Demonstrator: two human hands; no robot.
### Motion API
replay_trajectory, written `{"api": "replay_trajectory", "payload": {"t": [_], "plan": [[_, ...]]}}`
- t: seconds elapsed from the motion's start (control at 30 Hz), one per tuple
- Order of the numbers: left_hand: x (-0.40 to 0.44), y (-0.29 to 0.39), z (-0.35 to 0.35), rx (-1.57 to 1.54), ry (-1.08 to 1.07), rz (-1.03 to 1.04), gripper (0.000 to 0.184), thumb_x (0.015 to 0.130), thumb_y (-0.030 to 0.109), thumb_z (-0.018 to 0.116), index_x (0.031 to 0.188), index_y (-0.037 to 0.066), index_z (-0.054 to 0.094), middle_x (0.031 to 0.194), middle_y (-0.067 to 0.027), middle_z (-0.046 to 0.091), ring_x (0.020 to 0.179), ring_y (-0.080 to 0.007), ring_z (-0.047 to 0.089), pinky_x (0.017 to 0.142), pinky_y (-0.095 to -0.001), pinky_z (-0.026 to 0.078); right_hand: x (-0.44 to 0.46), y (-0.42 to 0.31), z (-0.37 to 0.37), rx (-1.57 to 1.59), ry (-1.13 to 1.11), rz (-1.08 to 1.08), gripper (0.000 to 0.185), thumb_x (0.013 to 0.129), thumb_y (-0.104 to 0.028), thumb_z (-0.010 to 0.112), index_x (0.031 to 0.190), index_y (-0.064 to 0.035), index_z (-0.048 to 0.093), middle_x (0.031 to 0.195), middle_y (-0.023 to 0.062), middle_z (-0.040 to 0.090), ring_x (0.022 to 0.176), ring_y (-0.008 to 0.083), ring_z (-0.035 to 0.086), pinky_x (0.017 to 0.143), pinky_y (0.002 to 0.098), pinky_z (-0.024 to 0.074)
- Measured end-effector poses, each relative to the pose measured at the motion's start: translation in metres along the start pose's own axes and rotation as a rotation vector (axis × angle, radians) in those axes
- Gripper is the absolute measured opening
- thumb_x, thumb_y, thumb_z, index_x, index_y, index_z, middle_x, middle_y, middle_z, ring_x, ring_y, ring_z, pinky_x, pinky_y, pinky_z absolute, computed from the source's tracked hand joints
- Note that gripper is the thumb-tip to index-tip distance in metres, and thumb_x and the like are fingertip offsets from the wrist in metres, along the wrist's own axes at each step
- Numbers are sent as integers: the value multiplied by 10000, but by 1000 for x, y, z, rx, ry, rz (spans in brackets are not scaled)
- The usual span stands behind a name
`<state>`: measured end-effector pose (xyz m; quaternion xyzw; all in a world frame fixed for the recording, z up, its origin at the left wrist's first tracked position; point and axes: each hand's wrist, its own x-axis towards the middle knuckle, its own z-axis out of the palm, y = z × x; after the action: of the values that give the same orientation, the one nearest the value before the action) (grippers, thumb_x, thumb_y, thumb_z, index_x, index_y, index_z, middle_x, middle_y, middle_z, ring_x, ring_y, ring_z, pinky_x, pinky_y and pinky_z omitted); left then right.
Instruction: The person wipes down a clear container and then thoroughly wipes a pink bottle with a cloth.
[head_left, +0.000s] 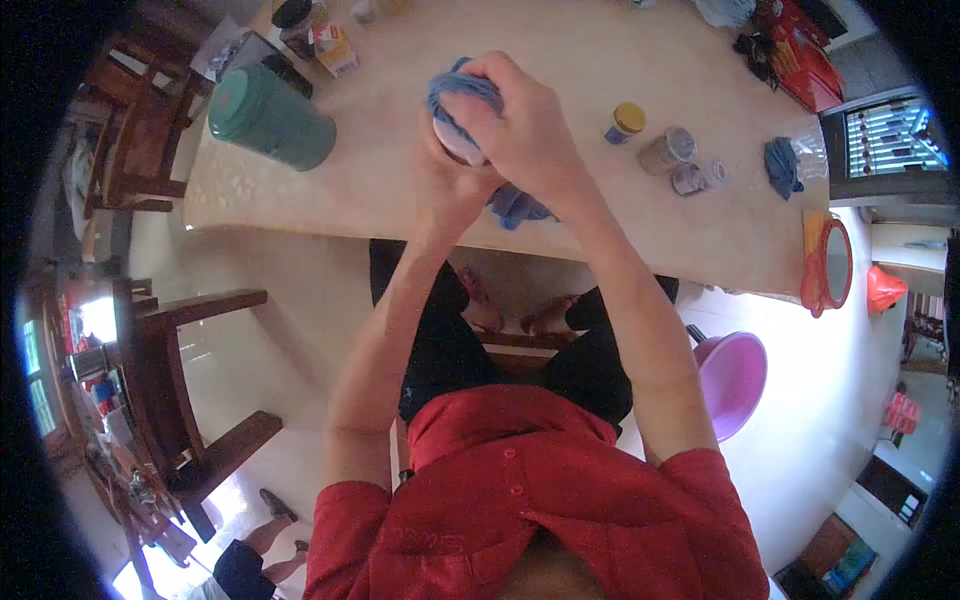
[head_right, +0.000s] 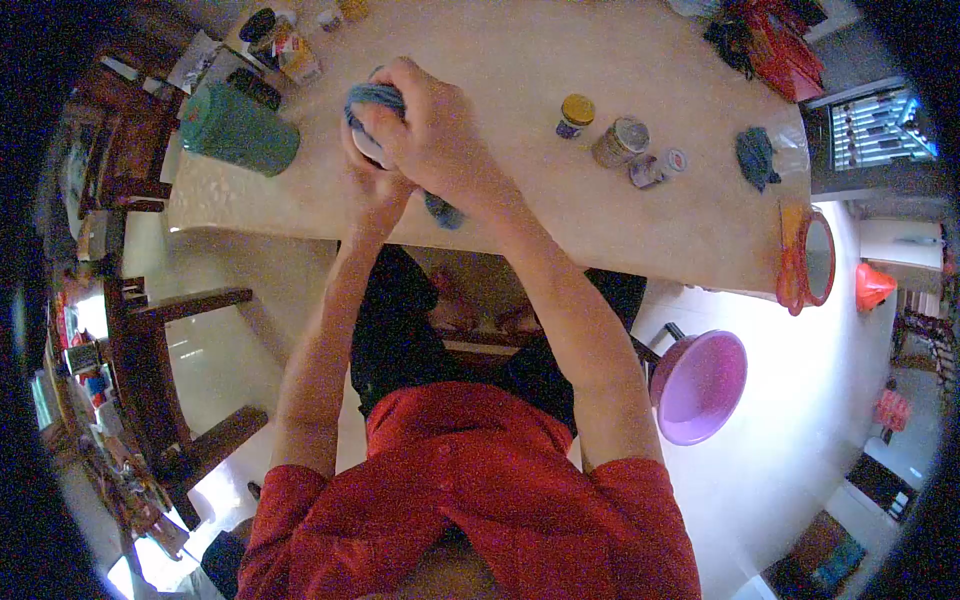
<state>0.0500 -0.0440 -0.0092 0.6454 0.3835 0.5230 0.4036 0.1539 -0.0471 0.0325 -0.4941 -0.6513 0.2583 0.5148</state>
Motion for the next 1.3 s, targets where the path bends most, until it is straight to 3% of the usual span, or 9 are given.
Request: {"api": "replay_trajectory", "payload": {"t": [0.07,0.27,0.37,0.63,0.77,0.83,1.07,1.13,1.3], "plan": [[-1,-4,3,-61,21,-29,623,596,119,739,1122,17,423,997,-79,539,925,-168,525,808,-296,433,-1,3,1,108,105,69,265,772,-262,608,881,-24,565,848,164,589,748,326,592,681,386,473],[0,-6,1,-24,14,-36,655,574,63,727,1145,9,409,1016,-81,538,939,-171,537,821,-284,434,-21,68,21,267,308,208,300,902,-291,415,883,-14,528,770,116,576,724,198,570,654,349,451],[-2,0,4,-149,25,-104,659,580,67,755,1139,9,410,1005,-79,540,921,-162,541,803,-277,441,-47,95,44,640,330,334,363,938,-325,320,908,-24,521,790,97,565,764,174,547,677,346,439],[0,-2,3,-109,8,-41,629,579,92,780,1099,7,436,996,-79,549,912,-149,542,775,-283,454,-73,112,47,-43,329,225,350,949,-300,323,958,-13,523,918,137,575,828,255,559,741,408,436],[-1,-5,-2,7,-7,0,656,576,81,779,1127,10,430,1015,-83,550,930,-153,543,799,-293,451,-59,86,30,-72,280,237,346,950,-267,320,1017,11,515,994,195,572,911,335,554,799,428,417],[-1,-10,-5,-99,-53,-22,669,580,78,778,1144,12,424,1024,-85,551,939,-156,543,811,-297,450,-46,54,13,516,199,400,351,944,-242,324,1068,33,504,1047,234,552,984,384,520,854,419,398],[-9,-50,-22,-223,-65,-135,666,602,66,766,1169,19,420,1057,-86,553,962,-168,542,824,-300,456,-50,93,43,72,134,315,364,940,-245,316,1065,35,512,1086,250,541,1012,410,498,855,416,394],[-12,-57,-34,-286,-62,-81,619,620,63,750,1157,21,445,1058,-76,552,943,-167,548,790,-291,469,-61,105,50,-238,72,157,387,938,-273,313,1047,37,517,1095,256,537,1009,430,487,829,430,399],[-18,-33,-49,-170,14,-113,518,671,63,699,1148,34,499,1028,-42,562,837,-129,558,639,-246,476,-57,89,51,48,70,419,402,924,-303,343,1035,36,527,1094,251,538,1003,436,489,832,433,406]]}}
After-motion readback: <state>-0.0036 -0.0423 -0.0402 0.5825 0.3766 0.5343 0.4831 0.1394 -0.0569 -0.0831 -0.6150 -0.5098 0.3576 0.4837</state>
